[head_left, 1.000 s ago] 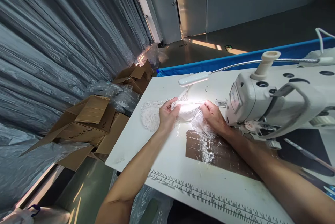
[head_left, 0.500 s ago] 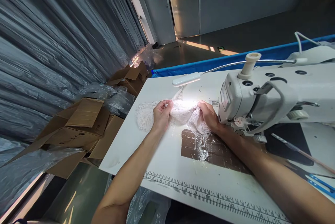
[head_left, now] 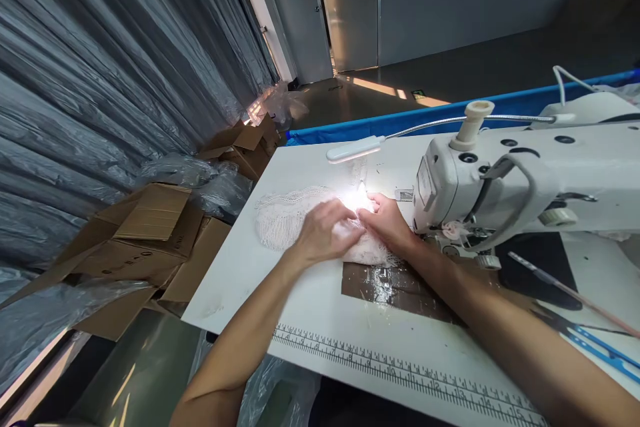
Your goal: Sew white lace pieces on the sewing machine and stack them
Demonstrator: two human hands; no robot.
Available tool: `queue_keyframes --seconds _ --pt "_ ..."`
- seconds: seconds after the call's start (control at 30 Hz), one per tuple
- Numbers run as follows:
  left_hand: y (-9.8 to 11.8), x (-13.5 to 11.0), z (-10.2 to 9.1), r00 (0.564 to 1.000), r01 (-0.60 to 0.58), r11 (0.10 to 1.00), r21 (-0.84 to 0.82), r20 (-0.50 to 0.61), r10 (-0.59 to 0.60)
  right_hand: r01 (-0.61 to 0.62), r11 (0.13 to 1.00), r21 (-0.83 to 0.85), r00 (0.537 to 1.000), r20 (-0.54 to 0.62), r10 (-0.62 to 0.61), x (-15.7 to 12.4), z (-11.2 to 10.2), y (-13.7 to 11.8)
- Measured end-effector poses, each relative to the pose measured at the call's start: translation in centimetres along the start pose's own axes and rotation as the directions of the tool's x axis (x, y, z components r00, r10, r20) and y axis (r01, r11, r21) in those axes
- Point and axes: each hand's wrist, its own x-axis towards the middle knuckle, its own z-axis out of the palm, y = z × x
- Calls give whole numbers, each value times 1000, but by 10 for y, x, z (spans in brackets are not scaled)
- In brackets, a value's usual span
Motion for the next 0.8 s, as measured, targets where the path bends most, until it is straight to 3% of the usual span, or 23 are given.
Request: queue_keyframes --seconds 0.07,0.1,0.13,0.2,0.23,0.27,0.33,0.47,0.53,0.63,0.8 --pt "-7 4 -8 987 5 1000 21 -161 -2 28 999 -22 996 90 -25 -4 -1 -5" --pt "-10 6 -12 984 -5 1000 -18 -176 1 76 996 -40 979 190 -67 -6 -2 -8" --pt "-13 7 -15 989 -22 997 -70 -149 11 144 988 -48 942 312 -122 -8 -4 -12" --pt "-18 8 -18 999 -45 986 -160 -14 44 287 958 -27 819 526 -230 -12 -7 -21" --pt "-20 8 -18 997 -32 982 -187 66 45 327 945 -6 768 584 -262 -14 -9 -24" --pt "-23 7 -18 991 -1 980 -198 133 28 332 943 12 751 602 -272 -14 -10 -28" --pt "-27 7 -18 983 98 979 -181 173 -67 298 954 17 783 567 -254 -14 -12 -32" --pt "-33 8 -24 952 287 929 -234 -39 -303 186 974 -128 927 352 -130 -9 -10 -31" --pt "-32 10 -28 920 330 886 -325 -101 -379 108 977 -185 972 226 -64 -7 -8 -27" --pt "-27 12 -31 885 375 817 -437 -92 -456 33 988 -152 993 113 -16 -3 -5 -22" --pt "-23 11 -35 861 421 720 -551 -6 -508 11 1000 -21 994 107 -9 -1 -3 -14"
